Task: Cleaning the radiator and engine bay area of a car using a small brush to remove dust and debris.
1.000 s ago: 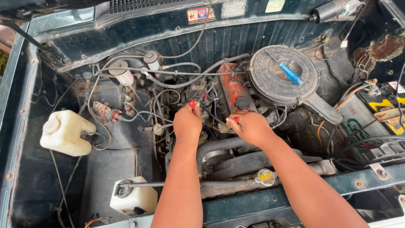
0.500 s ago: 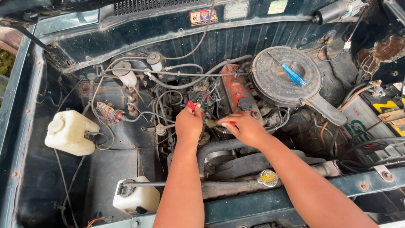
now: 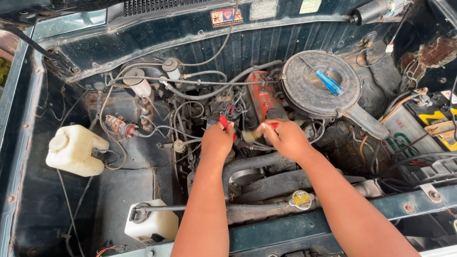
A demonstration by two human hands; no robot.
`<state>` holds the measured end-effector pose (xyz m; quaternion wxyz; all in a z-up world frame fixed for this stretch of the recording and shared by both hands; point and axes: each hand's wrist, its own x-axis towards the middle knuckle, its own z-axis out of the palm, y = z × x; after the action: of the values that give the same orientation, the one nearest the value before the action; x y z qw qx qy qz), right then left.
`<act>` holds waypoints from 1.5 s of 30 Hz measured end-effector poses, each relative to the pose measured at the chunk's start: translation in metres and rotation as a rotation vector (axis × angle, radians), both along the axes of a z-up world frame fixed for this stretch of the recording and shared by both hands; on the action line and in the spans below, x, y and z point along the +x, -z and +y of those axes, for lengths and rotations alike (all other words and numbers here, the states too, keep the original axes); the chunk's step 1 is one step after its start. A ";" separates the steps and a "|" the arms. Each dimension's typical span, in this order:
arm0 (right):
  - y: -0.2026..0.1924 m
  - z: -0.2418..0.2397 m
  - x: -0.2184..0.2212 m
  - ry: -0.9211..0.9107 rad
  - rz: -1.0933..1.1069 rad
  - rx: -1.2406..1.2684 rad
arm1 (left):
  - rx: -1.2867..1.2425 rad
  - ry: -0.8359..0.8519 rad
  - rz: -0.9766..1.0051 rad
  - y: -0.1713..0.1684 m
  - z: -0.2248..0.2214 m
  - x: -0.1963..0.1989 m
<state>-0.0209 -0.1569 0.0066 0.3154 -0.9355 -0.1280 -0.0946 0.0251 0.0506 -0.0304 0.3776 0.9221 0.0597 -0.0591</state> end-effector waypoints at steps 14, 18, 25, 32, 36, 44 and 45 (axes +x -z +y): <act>0.014 -0.051 -0.001 0.343 0.057 -0.216 | -0.451 0.131 -0.251 -0.038 -0.041 -0.031; 0.020 -0.074 0.000 0.455 0.240 -0.319 | -0.486 0.317 -0.065 -0.045 -0.054 -0.045; -0.009 -0.063 -0.012 0.396 0.187 -0.157 | -0.198 0.381 -0.047 -0.044 -0.054 -0.046; 0.005 -0.085 -0.006 0.510 0.190 -0.305 | -0.282 0.411 -0.048 -0.047 -0.065 -0.049; 0.003 -0.095 -0.005 0.595 0.240 -0.534 | -0.243 0.390 -0.152 -0.036 -0.066 -0.044; -0.025 -0.064 -0.014 0.464 0.311 -0.168 | -0.190 0.522 -0.253 -0.034 -0.070 -0.047; -0.035 -0.056 -0.017 0.472 0.309 -0.032 | -0.185 0.497 -0.294 -0.038 -0.069 -0.047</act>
<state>-0.0379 -0.2132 0.0417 0.2857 -0.9476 0.1414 -0.0199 -0.0220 -0.0187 0.0072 0.4387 0.8688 -0.2288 -0.0206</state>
